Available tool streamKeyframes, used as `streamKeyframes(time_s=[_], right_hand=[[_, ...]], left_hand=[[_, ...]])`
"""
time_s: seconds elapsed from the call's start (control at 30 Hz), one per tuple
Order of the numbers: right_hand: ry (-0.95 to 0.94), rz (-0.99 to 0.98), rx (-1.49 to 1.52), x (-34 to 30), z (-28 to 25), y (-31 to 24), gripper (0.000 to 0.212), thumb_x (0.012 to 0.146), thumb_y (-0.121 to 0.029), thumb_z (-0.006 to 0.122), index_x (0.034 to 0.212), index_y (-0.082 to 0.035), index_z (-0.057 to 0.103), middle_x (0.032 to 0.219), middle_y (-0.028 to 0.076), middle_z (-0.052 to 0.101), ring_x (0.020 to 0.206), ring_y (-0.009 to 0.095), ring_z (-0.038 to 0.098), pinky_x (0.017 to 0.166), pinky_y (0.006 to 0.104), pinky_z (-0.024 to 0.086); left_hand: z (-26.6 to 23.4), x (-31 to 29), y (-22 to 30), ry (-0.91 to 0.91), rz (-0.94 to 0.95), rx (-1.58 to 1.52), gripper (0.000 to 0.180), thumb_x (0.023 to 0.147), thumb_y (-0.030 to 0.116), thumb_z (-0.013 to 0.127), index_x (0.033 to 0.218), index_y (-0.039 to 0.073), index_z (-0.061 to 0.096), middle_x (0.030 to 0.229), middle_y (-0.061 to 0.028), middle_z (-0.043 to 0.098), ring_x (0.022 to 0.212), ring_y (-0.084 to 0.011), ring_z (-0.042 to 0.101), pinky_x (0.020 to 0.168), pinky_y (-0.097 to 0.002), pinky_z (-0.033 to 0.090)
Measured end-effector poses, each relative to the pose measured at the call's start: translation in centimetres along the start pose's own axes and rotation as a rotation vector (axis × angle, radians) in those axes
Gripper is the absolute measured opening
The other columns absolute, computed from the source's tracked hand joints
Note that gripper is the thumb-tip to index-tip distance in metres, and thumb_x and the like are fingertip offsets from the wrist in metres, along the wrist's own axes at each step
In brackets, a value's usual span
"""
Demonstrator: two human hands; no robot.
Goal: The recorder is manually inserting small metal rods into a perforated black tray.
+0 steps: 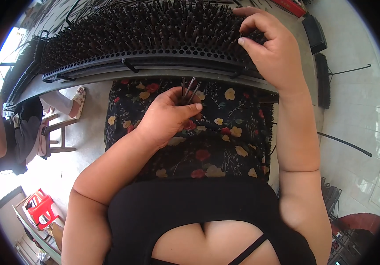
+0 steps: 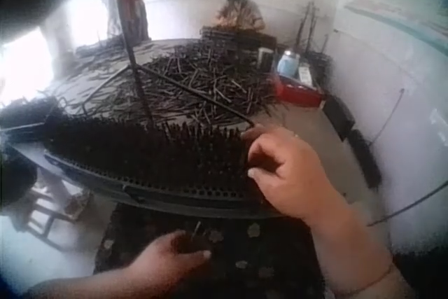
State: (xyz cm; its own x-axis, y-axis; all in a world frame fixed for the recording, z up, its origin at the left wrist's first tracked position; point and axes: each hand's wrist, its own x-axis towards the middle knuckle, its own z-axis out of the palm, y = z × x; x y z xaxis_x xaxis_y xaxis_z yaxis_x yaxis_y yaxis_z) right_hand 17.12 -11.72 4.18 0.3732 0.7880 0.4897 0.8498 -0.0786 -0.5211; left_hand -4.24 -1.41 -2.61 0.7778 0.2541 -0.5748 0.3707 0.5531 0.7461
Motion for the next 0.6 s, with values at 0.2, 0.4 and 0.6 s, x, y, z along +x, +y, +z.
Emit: streamKeyframes(time_s=[0.2, 0.4, 0.6], right_hand=[[0.117, 0.006, 0.013, -0.4, -0.7, -1.1, 0.017, 0.078, 0.002, 0.07, 0.093, -0.003, 0.064, 0.112, 0.008, 0.069, 0.101, 0.021, 0.065, 0.087, 0.0273, 0.049], [0.152, -0.303, -0.397, -2.6, 0.1, 0.2, 0.02, 0.074, -0.006, 0.075, 0.094, -0.007, 0.072, 0.098, 0.01, 0.071, 0.099, 0.029, 0.066, 0.085, 0.0389, 0.053], [-0.001, 0.502, 0.578, -6.2, 2.0, -4.8, 0.032, 0.08, 0.002, 0.073, 0.111, -0.006, 0.066, 0.09, 0.008, 0.072, 0.081, 0.012, 0.068, 0.072, 0.0239, 0.054]], left_hand=[[-0.3, 0.0, -0.2, -0.047, -0.013, -0.086, 0.008, 0.095, 0.009, 0.059, 0.103, 0.006, 0.059, 0.082, -0.0039, 0.062, 0.059, -0.0065, 0.048, 0.048, -0.0203, 0.037], [-0.1, -0.3, -0.2, -0.096, 0.012, -0.148, 0.017, 0.099, 0.011, 0.052, 0.112, 0.002, 0.06, 0.086, -0.0066, 0.065, 0.064, -0.0106, 0.057, 0.052, -0.0248, 0.048], [0.3, -0.7, 0.1, -0.201, 0.103, -0.13, 0.02, 0.102, 0.012, 0.048, 0.114, 0.0, 0.059, 0.088, -0.0089, 0.065, 0.062, -0.009, 0.054, 0.048, -0.0206, 0.041]])
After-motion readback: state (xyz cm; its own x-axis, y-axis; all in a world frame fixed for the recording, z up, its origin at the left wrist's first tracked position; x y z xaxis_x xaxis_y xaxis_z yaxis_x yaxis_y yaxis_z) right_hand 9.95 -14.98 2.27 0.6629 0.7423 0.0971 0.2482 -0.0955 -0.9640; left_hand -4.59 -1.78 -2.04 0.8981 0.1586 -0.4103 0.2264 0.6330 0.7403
